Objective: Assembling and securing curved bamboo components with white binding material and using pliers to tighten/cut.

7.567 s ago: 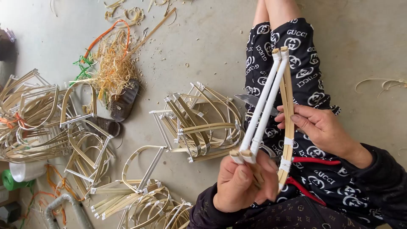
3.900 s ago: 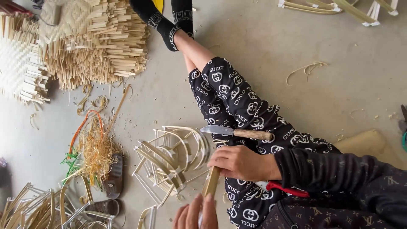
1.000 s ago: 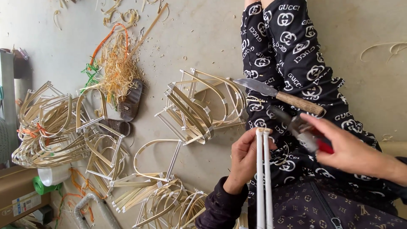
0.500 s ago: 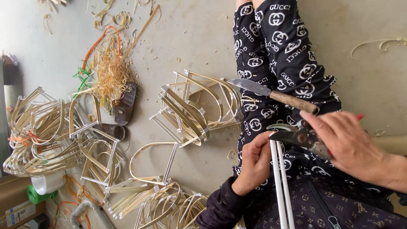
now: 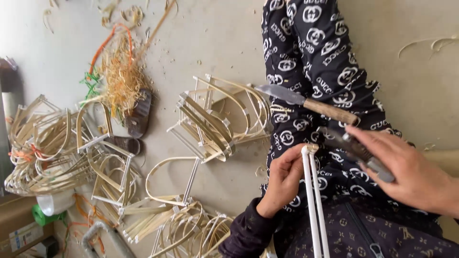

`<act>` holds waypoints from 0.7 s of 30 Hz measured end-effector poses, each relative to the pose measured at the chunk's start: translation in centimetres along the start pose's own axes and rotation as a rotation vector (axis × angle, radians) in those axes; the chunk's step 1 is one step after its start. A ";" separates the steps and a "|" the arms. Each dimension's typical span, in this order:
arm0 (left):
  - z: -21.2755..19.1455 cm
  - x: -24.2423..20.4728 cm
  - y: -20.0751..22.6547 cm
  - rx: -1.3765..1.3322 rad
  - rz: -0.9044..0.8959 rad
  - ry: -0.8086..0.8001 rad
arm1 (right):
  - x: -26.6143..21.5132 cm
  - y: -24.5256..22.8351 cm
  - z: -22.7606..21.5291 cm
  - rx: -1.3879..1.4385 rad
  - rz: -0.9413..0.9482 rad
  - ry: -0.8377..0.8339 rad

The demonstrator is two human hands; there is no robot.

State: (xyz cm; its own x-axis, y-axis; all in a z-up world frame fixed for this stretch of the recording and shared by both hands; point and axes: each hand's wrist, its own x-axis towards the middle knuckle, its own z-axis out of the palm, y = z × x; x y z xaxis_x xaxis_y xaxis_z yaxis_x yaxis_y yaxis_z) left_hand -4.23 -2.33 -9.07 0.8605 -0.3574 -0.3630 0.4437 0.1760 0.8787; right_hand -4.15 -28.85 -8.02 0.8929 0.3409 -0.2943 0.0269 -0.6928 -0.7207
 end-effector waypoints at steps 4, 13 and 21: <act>0.5 0.4 0.9 -0.004 -0.008 -0.072 | -0.1 -0.9 0.1 -0.003 -0.053 -0.038; -0.4 0.0 -0.2 0.085 -0.049 -0.123 | -0.5 -0.8 1.4 -0.074 -0.190 -0.013; -0.8 -0.1 -0.5 0.041 -0.080 -0.176 | -0.3 -1.7 1.2 -0.067 -0.171 -0.051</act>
